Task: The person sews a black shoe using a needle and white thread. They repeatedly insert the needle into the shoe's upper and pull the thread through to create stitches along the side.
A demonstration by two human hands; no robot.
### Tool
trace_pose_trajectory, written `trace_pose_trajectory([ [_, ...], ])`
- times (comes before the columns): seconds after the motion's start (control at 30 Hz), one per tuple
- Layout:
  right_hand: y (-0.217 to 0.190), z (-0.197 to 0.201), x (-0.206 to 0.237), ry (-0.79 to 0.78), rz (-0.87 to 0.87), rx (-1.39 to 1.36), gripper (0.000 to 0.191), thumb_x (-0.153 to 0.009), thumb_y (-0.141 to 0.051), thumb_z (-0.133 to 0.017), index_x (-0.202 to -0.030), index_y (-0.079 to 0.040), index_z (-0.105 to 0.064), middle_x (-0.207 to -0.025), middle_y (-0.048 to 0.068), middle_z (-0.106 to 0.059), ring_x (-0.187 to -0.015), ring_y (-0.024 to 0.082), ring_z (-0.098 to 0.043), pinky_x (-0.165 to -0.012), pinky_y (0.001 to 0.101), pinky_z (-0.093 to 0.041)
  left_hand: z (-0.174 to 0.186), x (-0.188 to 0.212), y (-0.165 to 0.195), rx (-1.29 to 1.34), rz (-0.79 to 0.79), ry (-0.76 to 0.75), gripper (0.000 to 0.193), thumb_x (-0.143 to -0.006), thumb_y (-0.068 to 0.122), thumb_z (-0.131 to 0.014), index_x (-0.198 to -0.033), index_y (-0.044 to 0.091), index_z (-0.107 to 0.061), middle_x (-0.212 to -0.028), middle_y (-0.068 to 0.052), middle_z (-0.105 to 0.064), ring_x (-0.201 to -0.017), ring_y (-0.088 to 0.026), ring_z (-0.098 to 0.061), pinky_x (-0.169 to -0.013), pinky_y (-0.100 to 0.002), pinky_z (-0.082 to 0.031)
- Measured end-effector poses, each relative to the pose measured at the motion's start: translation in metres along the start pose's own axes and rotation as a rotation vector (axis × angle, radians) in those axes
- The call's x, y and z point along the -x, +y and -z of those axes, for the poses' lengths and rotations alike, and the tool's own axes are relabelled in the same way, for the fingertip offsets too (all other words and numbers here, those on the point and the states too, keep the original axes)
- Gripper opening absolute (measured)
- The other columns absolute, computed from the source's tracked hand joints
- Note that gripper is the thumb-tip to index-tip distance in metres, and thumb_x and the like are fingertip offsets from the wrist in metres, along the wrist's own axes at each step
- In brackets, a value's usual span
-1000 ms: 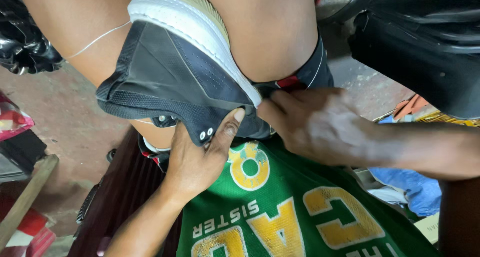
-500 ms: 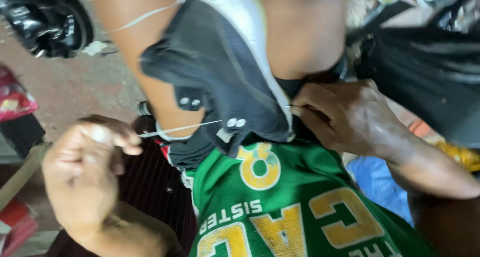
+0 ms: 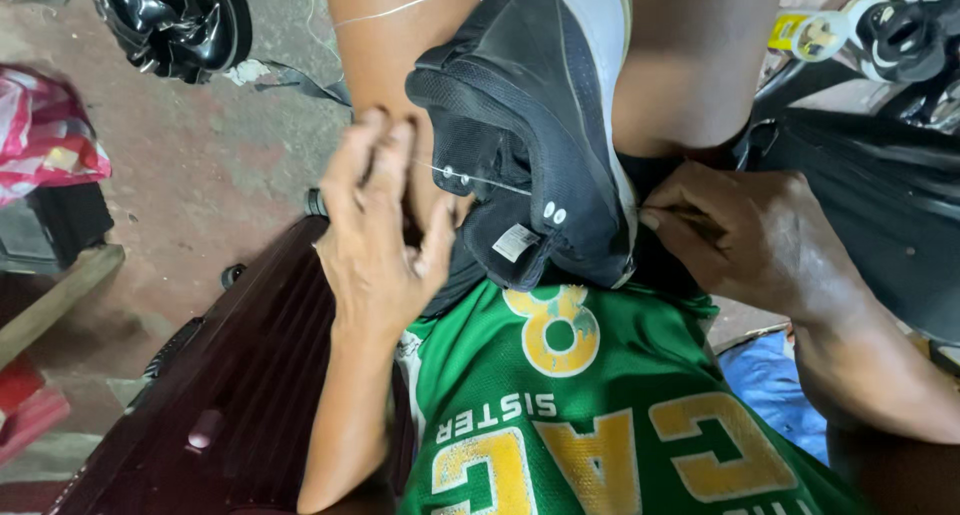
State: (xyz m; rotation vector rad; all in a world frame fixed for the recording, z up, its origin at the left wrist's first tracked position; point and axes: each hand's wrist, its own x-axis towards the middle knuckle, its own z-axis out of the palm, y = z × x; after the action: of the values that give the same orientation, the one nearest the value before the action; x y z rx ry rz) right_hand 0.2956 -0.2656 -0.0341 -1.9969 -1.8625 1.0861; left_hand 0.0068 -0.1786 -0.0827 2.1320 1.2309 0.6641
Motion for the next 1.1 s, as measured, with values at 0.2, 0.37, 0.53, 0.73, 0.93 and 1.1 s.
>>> trace_pose_trajectory([
  [0.2,0.001,0.003,0.000,-0.026,0.010,-0.030,0.012,-0.088,-0.011,-0.077,-0.093,-0.003,-0.068,-0.076,0.010,-0.074,-0.064,0.019,-0.074,-0.053,0.0304,-0.056,0.009,0.008,-0.026,-0.010,0.017,-0.097,0.020,-0.088,0.009,-0.089,-0.097,0.006,-0.072,-0.088,-0.011,-0.068,-0.076,-0.029,-0.067,-0.069,-0.041,-0.054],
  [0.37,0.005,0.005,0.000,-0.048,-0.017,-0.059,0.009,-0.088,-0.011,-0.074,-0.090,-0.004,-0.067,-0.067,0.007,-0.071,-0.050,0.017,-0.069,-0.045,0.0329,-0.050,0.040,0.014,-0.026,0.451,0.246,-0.158,0.013,-0.096,0.007,-0.082,-0.095,0.001,-0.070,-0.074,-0.003,-0.063,-0.062,-0.012,-0.055,-0.061,-0.025,-0.047],
  [0.53,0.013,0.007,0.004,-0.004,0.102,-0.031,0.007,-0.093,-0.010,-0.070,-0.092,-0.004,-0.066,-0.068,0.008,-0.068,-0.055,0.022,-0.068,-0.049,0.0362,-0.050,0.044,-0.001,-0.012,1.139,0.238,-0.132,0.014,-0.096,0.018,-0.069,-0.092,0.005,-0.067,-0.089,-0.012,-0.062,-0.057,-0.008,-0.054,-0.054,-0.020,-0.045],
  [0.73,0.023,0.008,0.012,0.038,0.156,-0.064,0.009,-0.095,-0.013,-0.069,-0.095,-0.007,-0.064,-0.074,0.008,-0.069,-0.061,0.024,-0.069,-0.053,0.0373,-0.051,0.012,-0.010,0.024,1.042,0.642,-0.124,0.004,-0.100,0.003,-0.065,-0.097,0.003,-0.063,-0.071,-0.007,-0.057,-0.054,-0.014,-0.050,-0.049,-0.026,-0.039],
  [0.93,0.030,0.002,0.017,-0.104,0.034,0.017,0.014,-0.097,-0.021,-0.067,-0.094,-0.008,-0.065,-0.065,0.006,-0.062,-0.054,0.024,-0.060,-0.049,0.0402,-0.046,-0.027,-0.034,0.035,0.141,0.038,-0.563,0.013,-0.089,0.002,-0.063,-0.102,0.001,-0.066,-0.089,-0.021,-0.069,-0.083,-0.044,-0.068,-0.073,-0.048,-0.053],
  [1.1,0.029,-0.002,0.020,0.094,0.250,-0.050,0.012,-0.095,-0.012,-0.070,-0.096,-0.005,-0.061,-0.076,0.010,-0.059,-0.063,0.031,-0.063,-0.054,0.0421,-0.047,-0.037,-0.046,0.040,0.185,-0.004,-0.614,0.027,-0.079,0.008,-0.070,-0.104,-0.001,-0.070,-0.106,-0.025,-0.071,-0.100,-0.048,-0.062,-0.085,-0.054,-0.049],
])
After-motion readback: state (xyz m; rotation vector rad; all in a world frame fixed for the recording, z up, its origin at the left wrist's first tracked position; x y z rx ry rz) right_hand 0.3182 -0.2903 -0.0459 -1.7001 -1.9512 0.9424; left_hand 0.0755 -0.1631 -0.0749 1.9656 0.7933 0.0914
